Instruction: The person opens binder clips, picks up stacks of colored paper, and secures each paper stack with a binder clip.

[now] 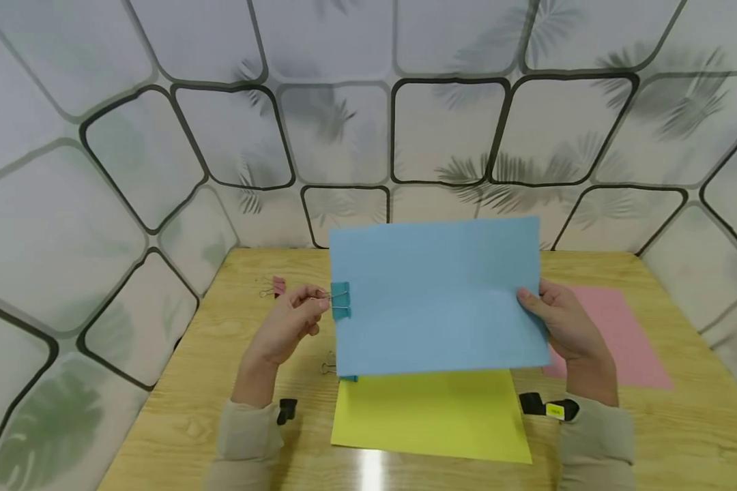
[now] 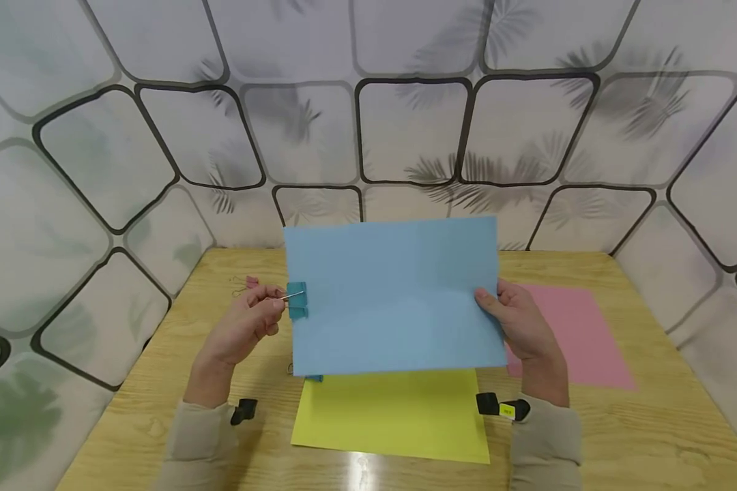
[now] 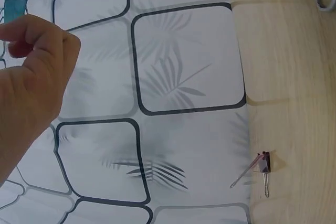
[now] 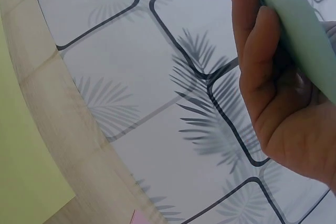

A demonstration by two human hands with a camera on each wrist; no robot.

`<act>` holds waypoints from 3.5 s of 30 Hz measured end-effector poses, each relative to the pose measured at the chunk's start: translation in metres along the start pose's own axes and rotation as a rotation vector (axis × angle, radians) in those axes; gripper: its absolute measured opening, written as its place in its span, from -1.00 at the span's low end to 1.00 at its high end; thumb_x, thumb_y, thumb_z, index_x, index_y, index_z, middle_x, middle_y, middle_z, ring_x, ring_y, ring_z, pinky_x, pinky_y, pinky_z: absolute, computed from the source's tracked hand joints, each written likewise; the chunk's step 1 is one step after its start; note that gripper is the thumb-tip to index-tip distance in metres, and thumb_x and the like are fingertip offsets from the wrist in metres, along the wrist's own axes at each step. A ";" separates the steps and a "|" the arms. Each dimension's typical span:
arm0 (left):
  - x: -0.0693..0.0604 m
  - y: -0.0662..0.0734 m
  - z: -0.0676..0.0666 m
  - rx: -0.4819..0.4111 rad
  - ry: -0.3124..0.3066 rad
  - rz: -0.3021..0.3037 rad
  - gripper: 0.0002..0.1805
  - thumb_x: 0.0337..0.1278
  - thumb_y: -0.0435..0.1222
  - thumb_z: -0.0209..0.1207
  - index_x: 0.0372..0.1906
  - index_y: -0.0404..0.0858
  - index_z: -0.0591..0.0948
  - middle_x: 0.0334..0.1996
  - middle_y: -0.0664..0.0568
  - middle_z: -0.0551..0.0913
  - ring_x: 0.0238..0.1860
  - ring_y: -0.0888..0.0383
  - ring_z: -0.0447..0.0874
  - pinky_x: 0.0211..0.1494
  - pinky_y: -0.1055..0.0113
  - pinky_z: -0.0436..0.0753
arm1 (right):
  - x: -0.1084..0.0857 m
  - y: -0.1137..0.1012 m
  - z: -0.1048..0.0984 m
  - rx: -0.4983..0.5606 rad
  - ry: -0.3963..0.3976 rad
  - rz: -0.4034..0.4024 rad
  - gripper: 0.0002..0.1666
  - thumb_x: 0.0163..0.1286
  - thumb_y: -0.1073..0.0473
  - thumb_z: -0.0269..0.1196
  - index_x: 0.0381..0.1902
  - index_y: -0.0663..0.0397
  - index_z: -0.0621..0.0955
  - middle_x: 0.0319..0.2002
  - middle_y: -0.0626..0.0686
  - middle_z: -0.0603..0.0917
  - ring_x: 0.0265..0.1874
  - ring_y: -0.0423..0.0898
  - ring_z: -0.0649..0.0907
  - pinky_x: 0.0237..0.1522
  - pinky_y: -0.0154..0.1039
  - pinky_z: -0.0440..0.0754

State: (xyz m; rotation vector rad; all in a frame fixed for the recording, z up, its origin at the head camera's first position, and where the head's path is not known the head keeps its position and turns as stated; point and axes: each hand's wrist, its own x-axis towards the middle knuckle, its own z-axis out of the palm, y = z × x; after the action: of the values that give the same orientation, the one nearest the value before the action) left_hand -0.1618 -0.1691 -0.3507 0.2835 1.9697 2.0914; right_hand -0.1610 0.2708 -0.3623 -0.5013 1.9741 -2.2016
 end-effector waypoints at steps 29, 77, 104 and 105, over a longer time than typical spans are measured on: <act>0.049 0.003 0.001 0.085 0.270 0.101 -0.55 0.37 -0.31 0.19 0.24 -0.45 0.43 -0.12 0.00 0.55 -0.18 0.18 0.55 -0.16 0.38 0.65 | 0.022 0.012 0.008 -0.512 0.325 -0.120 -0.42 0.58 0.13 0.06 0.37 0.45 0.35 0.12 0.16 0.62 -0.06 -0.50 0.58 -0.09 -0.53 0.58; 0.156 -0.058 -0.028 0.411 0.119 -0.301 -0.39 0.21 0.10 0.25 -0.03 -0.42 0.62 -0.18 -0.15 0.66 -0.40 0.16 0.55 -0.22 0.33 0.62 | 0.097 0.073 -0.049 -0.537 0.170 0.528 -0.48 0.62 0.11 -0.05 0.19 0.54 0.41 0.08 0.40 0.51 -0.19 -0.03 0.63 -0.20 -0.21 0.67; 0.175 -0.080 -0.007 1.001 0.090 -0.278 -0.31 0.51 0.11 -0.17 -0.75 -0.21 0.32 -0.77 0.05 0.26 -0.73 0.15 0.21 -0.55 0.29 0.31 | 0.115 0.101 -0.049 -0.654 0.201 0.581 -0.60 0.54 0.21 -0.05 -0.01 0.55 0.43 -0.47 0.17 0.44 -0.59 -0.15 0.38 -0.49 -0.27 0.42; 0.175 -0.080 -0.005 1.021 0.094 -0.277 -0.32 0.52 0.11 -0.18 -0.73 -0.21 0.33 -0.75 0.04 0.28 -0.71 0.14 0.24 -0.54 0.30 0.32 | 0.115 0.100 -0.048 -0.657 0.196 0.581 -0.57 0.55 0.21 -0.06 0.04 0.59 0.41 -0.40 0.28 0.48 -0.55 -0.12 0.42 -0.45 -0.26 0.44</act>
State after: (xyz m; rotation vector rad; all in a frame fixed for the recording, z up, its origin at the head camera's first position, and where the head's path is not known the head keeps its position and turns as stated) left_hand -0.3253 -0.1146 -0.4363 0.0705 2.7714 0.8092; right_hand -0.2962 0.2662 -0.4478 0.2317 2.5146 -1.2801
